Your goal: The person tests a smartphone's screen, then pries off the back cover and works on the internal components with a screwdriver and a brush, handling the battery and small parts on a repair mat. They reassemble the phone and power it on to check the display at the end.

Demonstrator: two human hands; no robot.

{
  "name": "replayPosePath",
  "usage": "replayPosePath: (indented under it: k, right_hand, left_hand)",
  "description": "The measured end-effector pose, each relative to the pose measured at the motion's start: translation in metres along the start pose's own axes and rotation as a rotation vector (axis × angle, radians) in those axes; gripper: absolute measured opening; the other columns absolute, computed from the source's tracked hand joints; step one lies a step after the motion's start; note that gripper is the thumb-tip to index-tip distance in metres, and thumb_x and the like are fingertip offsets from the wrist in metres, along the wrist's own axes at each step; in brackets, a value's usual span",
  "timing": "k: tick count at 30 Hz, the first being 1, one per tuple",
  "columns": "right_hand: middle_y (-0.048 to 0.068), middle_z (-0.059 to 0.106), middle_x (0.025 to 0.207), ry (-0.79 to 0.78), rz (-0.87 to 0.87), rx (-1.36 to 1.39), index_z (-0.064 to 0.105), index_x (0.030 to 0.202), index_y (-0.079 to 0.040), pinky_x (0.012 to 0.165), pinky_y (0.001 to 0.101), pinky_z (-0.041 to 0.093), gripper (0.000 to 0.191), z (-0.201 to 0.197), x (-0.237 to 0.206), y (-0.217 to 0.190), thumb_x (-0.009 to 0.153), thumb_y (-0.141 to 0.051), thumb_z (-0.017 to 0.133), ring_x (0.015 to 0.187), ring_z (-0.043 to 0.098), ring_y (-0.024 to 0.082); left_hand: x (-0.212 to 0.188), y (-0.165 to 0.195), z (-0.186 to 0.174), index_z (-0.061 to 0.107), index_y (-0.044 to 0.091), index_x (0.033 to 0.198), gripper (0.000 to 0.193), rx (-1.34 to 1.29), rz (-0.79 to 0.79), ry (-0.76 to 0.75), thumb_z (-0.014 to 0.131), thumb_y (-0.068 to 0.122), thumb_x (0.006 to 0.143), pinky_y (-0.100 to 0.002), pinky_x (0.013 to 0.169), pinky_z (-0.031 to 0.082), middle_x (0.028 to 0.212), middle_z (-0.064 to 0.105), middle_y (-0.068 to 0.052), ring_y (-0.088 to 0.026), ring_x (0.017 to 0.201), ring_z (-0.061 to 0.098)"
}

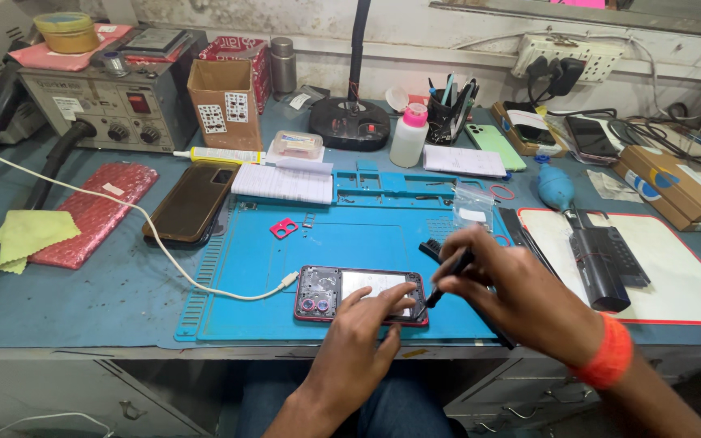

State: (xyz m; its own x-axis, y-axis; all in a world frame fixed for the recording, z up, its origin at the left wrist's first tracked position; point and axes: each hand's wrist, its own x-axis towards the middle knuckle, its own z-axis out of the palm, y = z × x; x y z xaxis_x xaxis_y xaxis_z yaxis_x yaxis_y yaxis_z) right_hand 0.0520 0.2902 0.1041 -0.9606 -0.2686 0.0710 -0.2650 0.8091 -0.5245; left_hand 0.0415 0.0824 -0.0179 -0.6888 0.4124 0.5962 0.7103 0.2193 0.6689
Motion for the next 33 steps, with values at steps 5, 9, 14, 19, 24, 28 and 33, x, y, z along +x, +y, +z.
replayPosePath:
  k: [5, 9, 14, 19, 24, 28, 33]
  right_hand:
    - [0.018, 0.070, 0.120, 0.149, -0.532, 0.111, 0.048, 0.117, -0.003, 0.079, 0.0325, 0.060, 0.025, -0.0011, 0.0014, -0.0098, 0.099, -0.011, 0.062, 0.103, 0.074, 0.025]
    - [0.014, 0.077, 0.097, -0.027, -0.075, 0.103, 0.051, 0.114, -0.007, 0.077, 0.0348, 0.062, 0.024, -0.0031, 0.0032, -0.0059, 0.097, -0.015, 0.064, 0.095, 0.078, 0.020]
    - [0.011, 0.078, 0.103, 0.159, -0.213, 0.133, 0.047, 0.109, -0.005, 0.073, 0.0334, 0.063, 0.026, 0.0007, 0.0075, -0.0022, 0.092, -0.013, 0.065, 0.088, 0.081, 0.021]
    - [0.013, 0.077, 0.102, -0.016, 0.043, -0.155, 0.047, 0.118, -0.008, 0.080, 0.0354, 0.060, 0.031, 0.0015, 0.0052, -0.0047, 0.099, -0.022, 0.067, 0.091, 0.078, 0.024]
    - [0.011, 0.076, 0.101, 0.109, -0.345, 0.127, 0.048, 0.109, -0.005, 0.071, 0.0344, 0.062, 0.027, 0.0018, 0.0067, -0.0038, 0.093, -0.013, 0.068, 0.089, 0.079, 0.024]
    - [0.012, 0.076, 0.095, 0.026, 0.002, -0.124, 0.051, 0.114, -0.009, 0.075, 0.0381, 0.059, 0.029, 0.0030, 0.0066, -0.0009, 0.095, -0.022, 0.069, 0.091, 0.077, 0.026]
    - [0.011, 0.075, 0.096, 0.104, -0.363, 0.099, 0.050, 0.106, -0.006, 0.074, 0.0359, 0.060, 0.024, 0.0028, 0.0080, -0.0023, 0.094, -0.018, 0.068, 0.089, 0.077, 0.025]
  left_hand:
    - [0.0003, -0.0008, -0.0014, 0.058, 0.005, 0.137, 0.050, -0.051, -0.029, 0.044, 0.064, -0.001, 0.088, -0.050, 0.117, 0.038, 0.115, 0.076, -0.013, -0.030, 0.111, 0.072]
    - [-0.0015, 0.0006, -0.0016, 0.059, 0.004, 0.136, 0.047, -0.047, 0.008, 0.066, 0.063, -0.002, 0.089, -0.050, 0.116, 0.040, 0.118, 0.075, -0.015, -0.034, 0.113, 0.069]
    - [-0.0003, 0.0008, -0.0007, 0.061, 0.005, 0.132, 0.045, -0.045, -0.036, 0.076, 0.065, -0.001, 0.088, -0.051, 0.117, 0.038, 0.113, 0.075, -0.014, -0.033, 0.106, 0.071]
    - [-0.0037, 0.0000, -0.0004, 0.060, 0.004, 0.133, 0.046, -0.062, 0.012, 0.087, 0.062, -0.002, 0.088, -0.051, 0.115, 0.040, 0.116, 0.074, -0.015, -0.033, 0.111, 0.070]
    - [-0.0010, -0.0025, 0.0003, 0.062, 0.005, 0.129, 0.041, -0.029, -0.014, 0.102, 0.064, 0.000, 0.089, -0.053, 0.117, 0.039, 0.113, 0.074, -0.014, -0.032, 0.105, 0.071]
    - [-0.0036, -0.0010, 0.0008, 0.061, 0.004, 0.131, 0.042, -0.041, 0.014, 0.106, 0.063, -0.002, 0.089, -0.053, 0.115, 0.040, 0.116, 0.073, -0.014, -0.034, 0.110, 0.070]
    - [-0.0014, -0.0022, 0.0007, 0.062, 0.003, 0.128, 0.040, -0.034, -0.010, 0.114, 0.064, -0.001, 0.088, -0.053, 0.117, 0.039, 0.114, 0.074, -0.014, -0.033, 0.106, 0.071]
